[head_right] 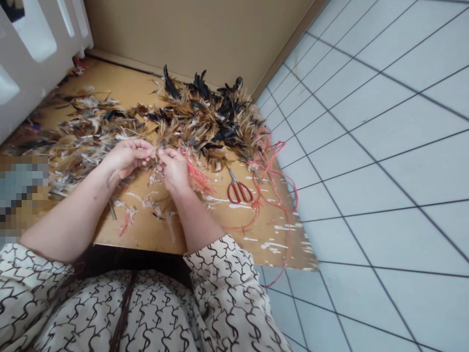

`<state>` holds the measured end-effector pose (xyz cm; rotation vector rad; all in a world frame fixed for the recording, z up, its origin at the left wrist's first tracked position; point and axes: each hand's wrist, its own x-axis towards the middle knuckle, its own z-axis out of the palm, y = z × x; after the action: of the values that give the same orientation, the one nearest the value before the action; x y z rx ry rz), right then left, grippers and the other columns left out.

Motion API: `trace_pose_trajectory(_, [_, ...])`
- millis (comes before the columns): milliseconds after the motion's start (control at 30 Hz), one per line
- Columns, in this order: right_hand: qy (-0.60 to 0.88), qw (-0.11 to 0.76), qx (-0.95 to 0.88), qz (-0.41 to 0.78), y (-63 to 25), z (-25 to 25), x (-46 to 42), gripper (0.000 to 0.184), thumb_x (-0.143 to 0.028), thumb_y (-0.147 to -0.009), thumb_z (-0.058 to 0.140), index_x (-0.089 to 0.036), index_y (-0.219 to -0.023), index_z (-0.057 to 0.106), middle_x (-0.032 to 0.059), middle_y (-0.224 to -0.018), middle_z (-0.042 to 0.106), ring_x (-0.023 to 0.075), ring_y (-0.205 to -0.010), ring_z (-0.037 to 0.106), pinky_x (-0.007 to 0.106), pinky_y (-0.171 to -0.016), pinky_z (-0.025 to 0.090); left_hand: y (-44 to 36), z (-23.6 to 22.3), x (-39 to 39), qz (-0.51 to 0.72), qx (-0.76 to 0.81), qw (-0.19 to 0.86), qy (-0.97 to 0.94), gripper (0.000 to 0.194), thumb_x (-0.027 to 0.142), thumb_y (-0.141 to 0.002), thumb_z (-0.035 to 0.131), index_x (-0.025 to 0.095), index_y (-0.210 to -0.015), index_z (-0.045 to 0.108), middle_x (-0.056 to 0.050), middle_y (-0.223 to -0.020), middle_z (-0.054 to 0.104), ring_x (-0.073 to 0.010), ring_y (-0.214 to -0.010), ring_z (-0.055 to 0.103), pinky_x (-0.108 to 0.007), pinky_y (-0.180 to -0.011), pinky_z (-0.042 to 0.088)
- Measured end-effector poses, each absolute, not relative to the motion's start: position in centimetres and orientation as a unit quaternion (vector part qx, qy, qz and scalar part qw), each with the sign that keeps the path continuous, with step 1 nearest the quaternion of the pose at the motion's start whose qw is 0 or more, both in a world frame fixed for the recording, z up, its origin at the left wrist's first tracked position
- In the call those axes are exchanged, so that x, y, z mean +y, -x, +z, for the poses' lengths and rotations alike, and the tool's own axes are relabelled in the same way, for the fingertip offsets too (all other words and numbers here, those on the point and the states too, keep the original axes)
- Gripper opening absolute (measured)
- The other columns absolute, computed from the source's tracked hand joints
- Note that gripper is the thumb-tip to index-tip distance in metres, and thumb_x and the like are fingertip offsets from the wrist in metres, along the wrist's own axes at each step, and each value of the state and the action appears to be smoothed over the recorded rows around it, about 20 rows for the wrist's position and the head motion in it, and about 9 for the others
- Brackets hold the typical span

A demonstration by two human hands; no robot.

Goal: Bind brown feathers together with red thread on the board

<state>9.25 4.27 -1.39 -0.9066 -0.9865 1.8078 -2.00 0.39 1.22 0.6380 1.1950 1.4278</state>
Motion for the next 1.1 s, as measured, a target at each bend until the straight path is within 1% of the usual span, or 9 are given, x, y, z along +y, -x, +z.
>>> trace_pose_trajectory(133, [0.355,0.432,-0.406,0.722,-9.2,-1.5,4.2,0.02,-0.016,-0.067,0.069,-0.017,-0.057,0.051,-0.0054,-0.053,0.052,0.0036,-0.046,0.042,0.015,-0.042,0.032,1.8,1.0,0.4,0.608,0.506,0.542,-0.284,0.012,0.002,-0.054,0.066,0.012,-0.054,0.06,0.002,-0.045,0.058,-0.0048,-0.039,0.046,-0.017,-0.042,0.037])
trace_pose_trajectory(300, [0.358,0.438,-0.412,0.714,-9.2,-1.5,4.2,0.021,-0.017,-0.065,0.069,-0.017,-0.056,0.051,-0.0072,-0.049,0.048,0.0034,-0.044,0.04,0.015,-0.041,0.031,1.8,0.8,0.4,0.617,0.523,0.512,-0.29,0.011,0.004,-0.053,0.067,0.012,-0.057,0.061,0.002,-0.047,0.059,-0.0052,-0.04,0.046,-0.018,-0.043,0.037])
trace_pose_trajectory(400, [0.359,0.444,-0.424,0.703,-9.2,-1.5,4.1,0.019,-0.018,-0.064,0.069,-0.018,-0.056,0.052,-0.0078,-0.047,0.046,0.0036,-0.043,0.04,0.016,-0.041,0.031,1.7,0.9,0.3,0.617,0.533,0.498,-0.296,0.013,0.004,-0.052,0.069,0.012,-0.056,0.06,0.004,-0.046,0.056,-0.0044,-0.039,0.045,-0.018,-0.042,0.037])
trace_pose_trajectory(567, [0.36,0.45,-0.439,0.69,-9.2,-1.7,4.1,0.017,-0.019,-0.06,0.071,-0.018,-0.056,0.055,-0.0077,-0.048,0.05,0.0038,-0.043,0.041,0.018,-0.042,0.031,1.4,1.3,0.1,0.604,0.545,0.499,-0.3,0.018,0.005,-0.05,0.073,0.012,-0.056,0.058,0.006,-0.042,0.054,-0.0036,-0.036,0.044,-0.017,-0.041,0.037])
trace_pose_trajectory(733, [0.357,0.452,-0.444,0.686,-9.2,-1.7,4.2,0.015,-0.02,-0.059,0.072,-0.018,-0.057,0.057,-0.0069,-0.049,0.054,0.0039,-0.041,0.041,0.019,-0.042,0.032,1.4,1.4,0.2,0.602,0.531,0.524,-0.284,0.025,0.006,-0.047,0.078,0.012,-0.054,0.055,0.005,-0.04,0.053,-0.0042,-0.036,0.047,-0.016,-0.04,0.039])
trace_pose_trajectory(867, [0.345,0.446,-0.449,0.694,-9.3,-1.6,4.1,0.017,-0.021,-0.057,0.076,-0.018,-0.056,0.059,-0.0067,-0.051,0.056,0.0037,-0.043,0.042,0.019,-0.044,0.033,1.8,1.5,0.2,0.599,0.512,0.56,-0.257,0.027,0.003,-0.046,0.078,0.013,-0.055,0.054,0.005,-0.04,0.055,-0.0049,-0.035,0.048,-0.015,-0.038,0.04])
trace_pose_trajectory(1100, [0.289,0.394,-0.45,0.747,-9.5,-1.4,4.1,0.017,-0.019,-0.065,0.073,-0.016,-0.056,0.059,-0.0047,-0.054,0.057,0.0048,-0.051,0.049,0.019,-0.053,0.04,2.4,1.5,0.1,0.581,0.474,0.608,-0.261,0.023,-0.002,-0.051,0.074,0.012,-0.059,0.057,0.002,-0.043,0.057,-0.0062,-0.034,0.05,-0.015,-0.037,0.039])
